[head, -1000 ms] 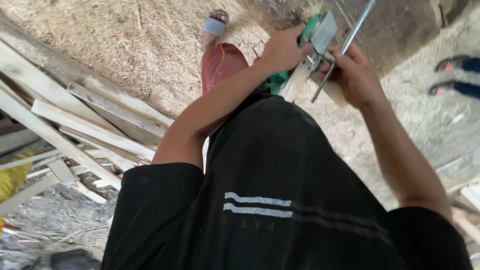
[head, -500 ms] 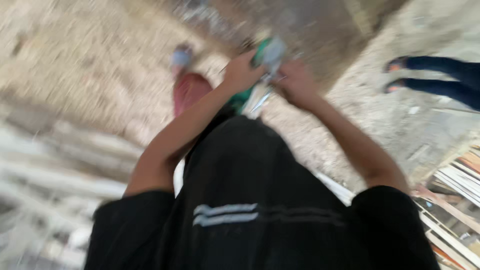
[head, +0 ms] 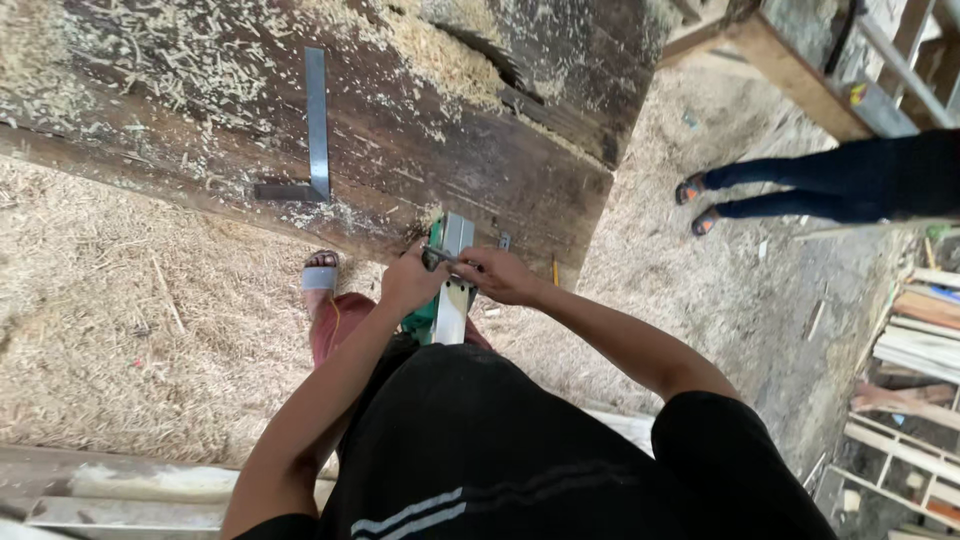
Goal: The person adjusts a green and silver handheld power tool on a wooden workbench using a wrench and a metal ruler. They repeatedly loosen and tighten screws on the tool's base plate while checking alignment with the ruler.
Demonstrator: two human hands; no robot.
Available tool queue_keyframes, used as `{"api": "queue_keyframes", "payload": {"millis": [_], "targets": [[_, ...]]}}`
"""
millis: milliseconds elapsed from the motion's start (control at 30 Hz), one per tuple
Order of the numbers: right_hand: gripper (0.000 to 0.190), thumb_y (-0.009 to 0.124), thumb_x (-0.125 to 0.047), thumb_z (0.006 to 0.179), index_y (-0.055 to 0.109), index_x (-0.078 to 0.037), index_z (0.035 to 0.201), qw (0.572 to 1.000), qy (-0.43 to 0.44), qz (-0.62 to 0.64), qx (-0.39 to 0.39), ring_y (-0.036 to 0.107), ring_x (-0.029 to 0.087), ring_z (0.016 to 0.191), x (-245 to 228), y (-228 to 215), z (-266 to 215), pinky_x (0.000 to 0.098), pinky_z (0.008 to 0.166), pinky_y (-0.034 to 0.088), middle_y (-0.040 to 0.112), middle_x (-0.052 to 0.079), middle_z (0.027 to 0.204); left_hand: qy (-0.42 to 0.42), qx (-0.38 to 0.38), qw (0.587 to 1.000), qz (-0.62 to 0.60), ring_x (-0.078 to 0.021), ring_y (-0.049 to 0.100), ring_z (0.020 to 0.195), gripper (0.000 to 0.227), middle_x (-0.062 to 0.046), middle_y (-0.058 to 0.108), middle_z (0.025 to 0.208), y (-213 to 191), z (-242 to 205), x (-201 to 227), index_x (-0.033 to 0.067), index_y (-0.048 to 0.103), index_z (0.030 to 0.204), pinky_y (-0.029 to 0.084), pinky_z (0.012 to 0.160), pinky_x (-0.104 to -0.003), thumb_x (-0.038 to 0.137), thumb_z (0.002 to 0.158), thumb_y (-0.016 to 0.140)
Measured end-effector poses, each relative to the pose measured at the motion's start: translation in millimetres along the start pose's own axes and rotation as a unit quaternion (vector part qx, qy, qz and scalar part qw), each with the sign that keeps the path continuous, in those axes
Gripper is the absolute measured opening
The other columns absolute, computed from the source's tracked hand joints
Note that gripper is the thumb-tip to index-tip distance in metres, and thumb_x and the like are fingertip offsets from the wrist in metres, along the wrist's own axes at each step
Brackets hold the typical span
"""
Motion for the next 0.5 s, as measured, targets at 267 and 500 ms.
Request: {"api": "queue_keyframes", "payload": {"millis": [267,500], "targets": [[0.039,0.052,-0.041,0.11,0.067,-0.004,0.108,0.908,0.128,0.336,0.214,0.058,0.017,0.072,22,87,-4,0.0343,0.065,0.047,0.062,0.008,0.082,0.032,0.061,0.997,-0.02,-0.042,0.07,0.1,0.074,-0.024,0.073,0.112,-3,-23,5,0.0101,0.058,0.141,0.055,0.084,-0.049,0.054,0.082,0.072],[0.038,0.07,-0.027,0.101,0.056,-0.006,0.13,0.979,0.014,0.035,0.201,0.07,0.031,0.094,25,32,-17,0.0443,0.076,0.056,0.071,0.018,0.113,0.047,0.097,0.994,-0.035,-0.0423,0.072,0.094,0.065,-0.021,0.075,0.101,-6,-18,18,0.0147,0.061,0.138,0.057,0.08,-0.051,0.054,0.088,0.071]]}}
Point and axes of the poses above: each hand's wrist, its own z-axis towards the middle knuckle, its own y-axis out of the palm, x = y × z, the point moved 2 cm from there along z, towards the middle knuckle
